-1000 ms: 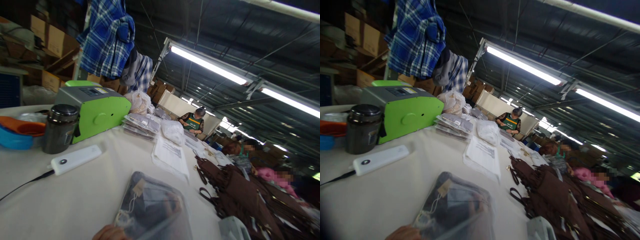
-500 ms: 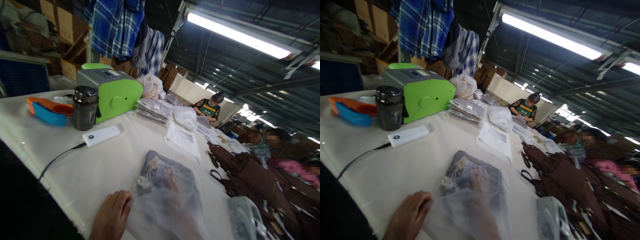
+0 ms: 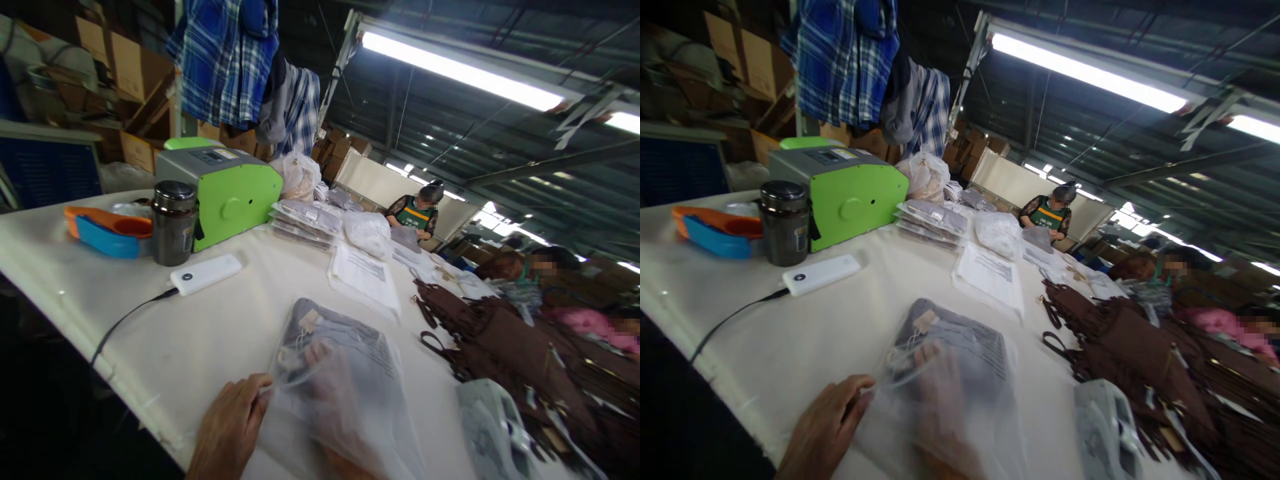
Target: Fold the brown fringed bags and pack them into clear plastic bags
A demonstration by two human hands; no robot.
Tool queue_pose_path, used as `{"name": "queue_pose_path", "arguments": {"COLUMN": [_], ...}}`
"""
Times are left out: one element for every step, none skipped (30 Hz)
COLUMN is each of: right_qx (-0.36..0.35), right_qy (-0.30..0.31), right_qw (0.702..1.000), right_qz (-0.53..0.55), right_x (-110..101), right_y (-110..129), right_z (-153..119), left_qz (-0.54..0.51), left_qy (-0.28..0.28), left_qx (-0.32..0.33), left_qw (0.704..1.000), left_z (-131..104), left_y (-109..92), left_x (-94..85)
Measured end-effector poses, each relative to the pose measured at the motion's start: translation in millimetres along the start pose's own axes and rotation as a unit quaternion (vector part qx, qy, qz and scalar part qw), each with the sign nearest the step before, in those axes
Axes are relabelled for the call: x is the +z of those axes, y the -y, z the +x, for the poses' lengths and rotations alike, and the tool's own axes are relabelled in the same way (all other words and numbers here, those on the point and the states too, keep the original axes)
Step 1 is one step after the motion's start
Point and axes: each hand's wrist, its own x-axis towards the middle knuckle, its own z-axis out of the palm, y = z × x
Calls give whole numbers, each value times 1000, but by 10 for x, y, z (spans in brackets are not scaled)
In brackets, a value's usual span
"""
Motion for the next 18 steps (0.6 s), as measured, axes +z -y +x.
{"name": "queue_pose_path", "arguments": {"right_qx": [-9,-14,-17,-17,-14,-14,-12,-7,-4,-7,-12,-17,-22,-26,-28,-27,-25,-24], "right_qy": [-2,-5,-12,-19,-22,-20,-18,-18,-19,-16,-13,-10,-9,-8,-6,-2,1,5], "right_qw": [1000,1000,999,999,999,999,999,1000,1000,1000,1000,1000,999,999,999,999,999,999], "right_qz": [-12,-20,-26,-29,-29,-27,-26,-25,-23,-22,-21,-21,-22,-25,-27,-27,-26,-23], "right_x": [3,-1,-9,-22,-39,-58,-79,-96,-106,-106,-93,-67,-30,12,55,93,122,140], "right_y": [-29,-50,-60,-55,-39,-14,15,40,57,64,57,39,11,-22,-55,-85,-107,-119], "right_z": [23,42,56,66,72,76,78,81,84,89,95,104,116,133,155,182,212,242], "left_qz": [0,1,3,10,22,39,59,80,100,115,125,128,127,123,115,106,98,92], "left_qy": [-10,-19,-26,-31,-35,-35,-32,-25,-17,-5,6,15,22,29,38,47,55,62], "left_qx": [0,1,3,4,6,12,22,34,47,61,72,75,72,65,58,53,50,48], "left_qw": [1000,1000,1000,999,999,999,997,996,994,991,990,989,989,990,991,992,992,993], "left_z": [-8,-17,-28,-39,-48,-56,-63,-68,-75,-84,-97,-115,-138,-166,-197,-230,-262,-292], "left_y": [6,12,17,23,28,32,35,36,35,32,29,27,28,35,49,72,105,146], "left_x": [-5,-9,-13,-18,-24,-31,-39,-49,-59,-70,-82,-95,-108,-122,-134,-144,-149,-148]}}
